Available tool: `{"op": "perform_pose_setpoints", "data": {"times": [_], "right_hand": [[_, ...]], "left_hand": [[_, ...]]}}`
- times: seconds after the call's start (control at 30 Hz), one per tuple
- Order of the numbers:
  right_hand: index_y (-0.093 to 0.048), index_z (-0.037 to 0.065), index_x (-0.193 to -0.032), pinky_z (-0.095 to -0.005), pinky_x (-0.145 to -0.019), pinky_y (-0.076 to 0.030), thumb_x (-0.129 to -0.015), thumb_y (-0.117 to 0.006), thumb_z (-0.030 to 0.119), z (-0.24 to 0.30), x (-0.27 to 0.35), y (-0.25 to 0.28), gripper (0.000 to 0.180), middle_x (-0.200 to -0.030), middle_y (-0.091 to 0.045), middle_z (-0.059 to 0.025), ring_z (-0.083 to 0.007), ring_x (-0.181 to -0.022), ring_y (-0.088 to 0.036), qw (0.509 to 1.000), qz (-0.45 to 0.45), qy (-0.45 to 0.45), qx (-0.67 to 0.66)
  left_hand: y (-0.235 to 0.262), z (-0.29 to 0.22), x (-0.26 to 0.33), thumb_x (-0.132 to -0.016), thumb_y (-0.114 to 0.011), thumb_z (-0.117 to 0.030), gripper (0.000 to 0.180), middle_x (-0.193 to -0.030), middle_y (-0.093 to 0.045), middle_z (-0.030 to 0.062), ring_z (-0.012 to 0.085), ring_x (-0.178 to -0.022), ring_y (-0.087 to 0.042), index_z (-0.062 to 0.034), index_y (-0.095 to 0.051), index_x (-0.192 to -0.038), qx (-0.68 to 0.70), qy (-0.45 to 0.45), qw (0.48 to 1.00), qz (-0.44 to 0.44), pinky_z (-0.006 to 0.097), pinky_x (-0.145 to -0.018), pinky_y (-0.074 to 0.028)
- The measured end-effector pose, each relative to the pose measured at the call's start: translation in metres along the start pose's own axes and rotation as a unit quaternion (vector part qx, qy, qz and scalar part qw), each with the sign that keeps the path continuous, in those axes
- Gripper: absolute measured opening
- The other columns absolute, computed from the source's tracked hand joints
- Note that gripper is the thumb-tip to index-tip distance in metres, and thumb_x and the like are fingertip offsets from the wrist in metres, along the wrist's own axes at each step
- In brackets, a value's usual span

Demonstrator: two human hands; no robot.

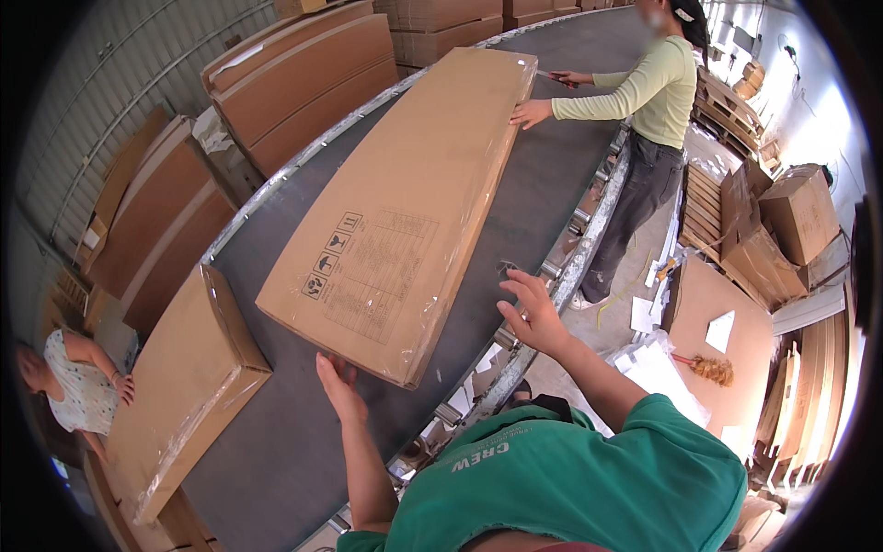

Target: The person lifts cardboard boxes and places them onto a conveyor belt, then assists a colleague in fitting long narrow boxes into larger containers and organizing foam packing inserts.

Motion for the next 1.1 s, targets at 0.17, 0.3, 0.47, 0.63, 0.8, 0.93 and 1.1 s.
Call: {"op": "perform_pose_setpoints", "data": {"times": [0.17,0.3,0.47,0.63,0.8,0.93,1.1], "right_hand": [[-0.058,0.005,-0.112,-0.0401,-0.093,-0.043,-0.084,-0.067,0.014,-0.017,0.015,0.013,0.031,-0.125,-0.052,-0.0182,-0.0353,-0.110,-0.051,1.000,-0.001,-0.013,0.009],[-0.058,0.004,-0.111,-0.0411,-0.092,-0.044,-0.083,-0.068,0.015,-0.024,0.021,0.024,0.032,-0.124,-0.052,-0.0191,-0.0368,-0.110,-0.051,1.000,-0.004,-0.027,0.013],[-0.058,0.003,-0.110,-0.0417,-0.093,-0.043,-0.082,-0.068,0.013,-0.028,0.030,0.033,0.032,-0.123,-0.052,-0.0193,-0.0379,-0.110,-0.051,1.000,-0.010,-0.016,0.024],[-0.059,0.004,-0.110,-0.0418,-0.092,-0.044,-0.082,-0.068,0.012,-0.048,0.042,0.043,0.031,-0.122,-0.053,-0.0187,-0.0377,-0.110,-0.051,0.998,-0.011,-0.055,0.032],[-0.059,0.005,-0.109,-0.0417,-0.092,-0.044,-0.082,-0.068,0.012,-0.039,0.036,0.029,0.030,-0.122,-0.053,-0.0190,-0.0375,-0.110,-0.051,0.998,-0.007,-0.059,0.003],[-0.059,0.005,-0.109,-0.0420,-0.091,-0.045,-0.081,-0.068,0.011,-0.017,0.021,0.006,0.030,-0.122,-0.053,-0.0194,-0.0374,-0.109,-0.052,1.000,0.009,-0.018,-0.016],[-0.060,0.004,-0.108,-0.0411,-0.093,-0.045,-0.081,-0.068,0.009,0.003,0.024,-0.010,0.029,-0.123,-0.053,-0.0196,-0.0369,-0.109,-0.054,0.999,0.042,0.000,-0.031]], "left_hand": [[-0.013,0.006,-0.015,-0.092,-0.043,-0.062,0.076,-0.146,-0.032,0.0080,0.0211,-0.130,-0.034,-0.0125,-0.025,-0.147,0.015,0.014,1.000,0.008,0.039,-0.105,-0.028],[-0.032,0.014,-0.026,-0.092,-0.035,-0.066,0.079,-0.149,-0.029,0.0093,0.0234,-0.135,-0.029,-0.0116,-0.022,-0.148,0.003,-0.015,1.000,0.008,0.039,-0.109,-0.025],[-0.037,0.037,-0.035,-0.092,-0.034,-0.067,0.077,-0.148,-0.032,0.0082,0.0239,-0.135,-0.031,-0.0138,-0.027,-0.146,0.073,-0.031,0.996,0.040,0.039,-0.110,-0.027],[-0.041,0.027,-0.009,-0.095,-0.033,-0.062,0.074,-0.145,-0.037,0.0069,0.0221,-0.130,-0.037,-0.0123,-0.023,-0.148,0.067,0.038,0.995,0.063,0.039,-0.106,-0.029],[-0.037,0.024,0.007,-0.095,-0.037,-0.060,0.073,-0.142,-0.040,0.0113,0.0241,-0.125,-0.043,-0.0093,-0.026,-0.146,0.073,0.043,0.995,0.061,0.040,-0.104,-0.032],[-0.024,0.014,0.020,-0.095,-0.039,-0.058,0.074,-0.146,-0.033,0.0190,0.0295,-0.129,-0.040,-0.0083,-0.023,-0.147,0.083,0.033,0.995,0.033,0.043,-0.106,-0.032],[-0.014,0.025,0.030,-0.094,-0.051,-0.047,0.070,-0.141,-0.039,0.0209,0.0291,-0.123,-0.046,-0.0080,-0.025,-0.147,0.064,0.057,0.996,0.023,0.041,-0.100,-0.040]]}}
Point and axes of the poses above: each hand's wrist, its own x-axis away from the middle knuckle, its own y-axis out of the back of the hand, z = x × y, the point moved 9 cm from there along -x, towards the middle knuckle
